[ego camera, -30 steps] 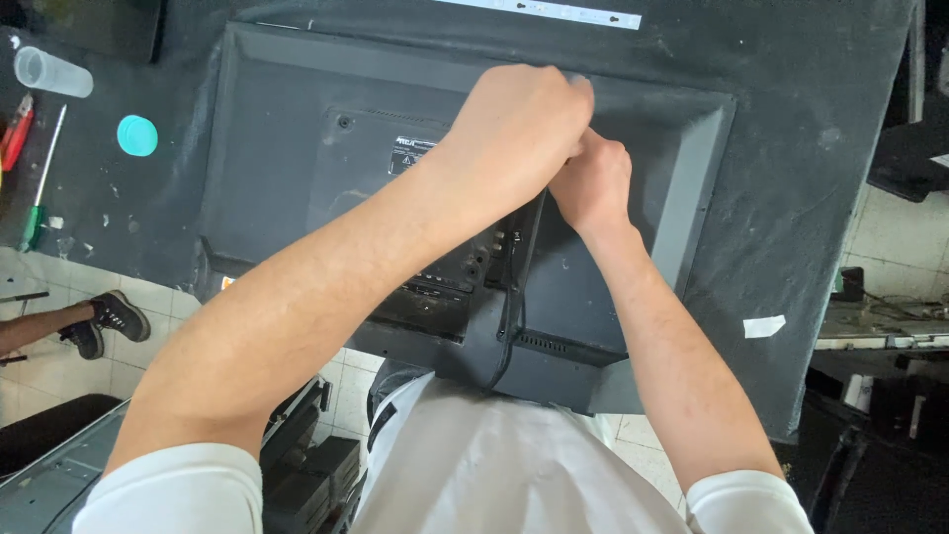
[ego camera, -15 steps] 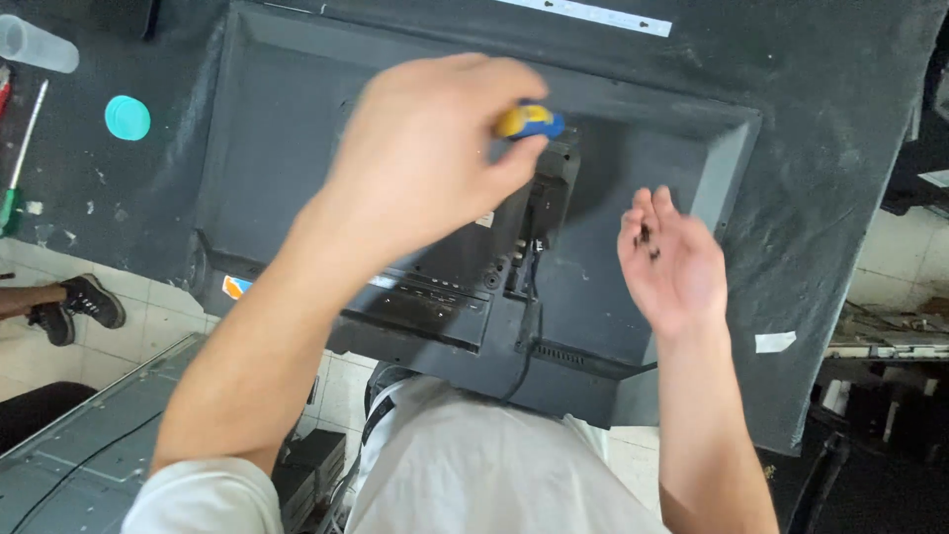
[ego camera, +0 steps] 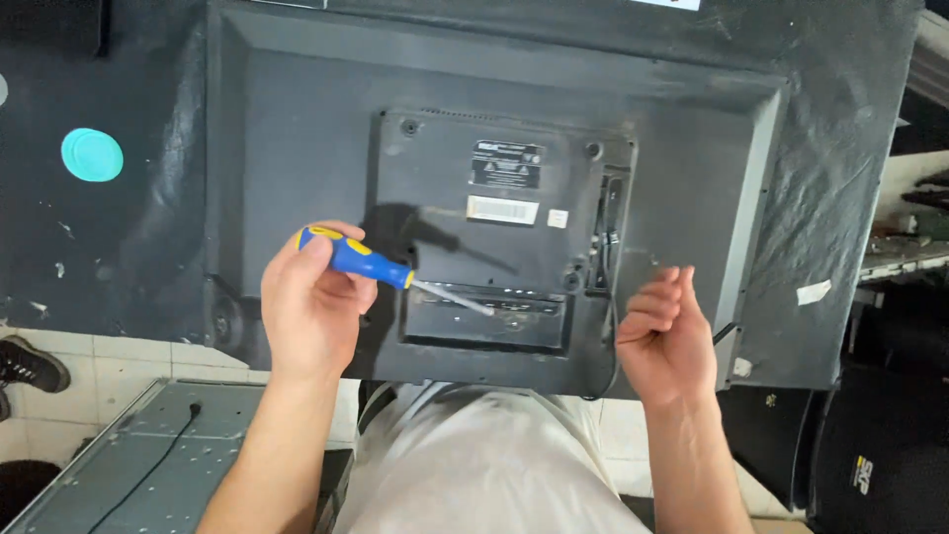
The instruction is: The person is disassembling the back panel of a television, testing the screen, and then reassembling the panel using a screwdriver.
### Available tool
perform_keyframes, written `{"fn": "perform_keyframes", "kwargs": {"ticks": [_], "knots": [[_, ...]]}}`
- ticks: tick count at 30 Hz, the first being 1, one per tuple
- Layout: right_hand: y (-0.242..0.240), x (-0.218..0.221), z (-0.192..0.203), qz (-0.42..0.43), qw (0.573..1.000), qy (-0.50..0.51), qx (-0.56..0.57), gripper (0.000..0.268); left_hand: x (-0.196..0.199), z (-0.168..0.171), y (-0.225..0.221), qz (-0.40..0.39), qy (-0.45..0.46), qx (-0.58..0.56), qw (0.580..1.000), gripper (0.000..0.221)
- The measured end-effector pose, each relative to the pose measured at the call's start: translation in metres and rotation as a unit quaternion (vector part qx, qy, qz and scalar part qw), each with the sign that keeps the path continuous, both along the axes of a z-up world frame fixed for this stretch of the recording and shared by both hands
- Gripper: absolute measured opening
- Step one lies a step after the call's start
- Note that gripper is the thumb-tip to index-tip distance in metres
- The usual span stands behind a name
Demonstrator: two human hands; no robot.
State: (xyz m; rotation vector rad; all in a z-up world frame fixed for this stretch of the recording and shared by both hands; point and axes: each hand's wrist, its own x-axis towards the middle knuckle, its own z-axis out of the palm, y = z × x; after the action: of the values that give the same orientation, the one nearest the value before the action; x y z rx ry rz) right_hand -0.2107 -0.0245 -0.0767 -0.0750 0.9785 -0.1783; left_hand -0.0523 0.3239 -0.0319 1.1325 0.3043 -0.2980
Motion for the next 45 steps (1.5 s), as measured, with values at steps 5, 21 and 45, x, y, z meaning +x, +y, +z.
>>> {"fn": "perform_keyframes", "kwargs": {"ticks": [5,21,45], "knots": [[0.073,0.013,0.046,-0.009,0.995,0.076,-0.063,0.020,0.010,0.002,0.030,0.013,0.034,0.016,0.999,0.038],[0.107,0.010,0.042,0.441,0.589,0.065,-0.674,0.009,-0.068,0.062,-0.036,0.032,-0.247,0.085,0.965,0.032],[0.105,0.019,0.025,0.482,0.361,-0.227,-0.765,0.023,-0.079,0.026,0.000,-0.147,-0.314,0.072,0.935,0.030]]}}
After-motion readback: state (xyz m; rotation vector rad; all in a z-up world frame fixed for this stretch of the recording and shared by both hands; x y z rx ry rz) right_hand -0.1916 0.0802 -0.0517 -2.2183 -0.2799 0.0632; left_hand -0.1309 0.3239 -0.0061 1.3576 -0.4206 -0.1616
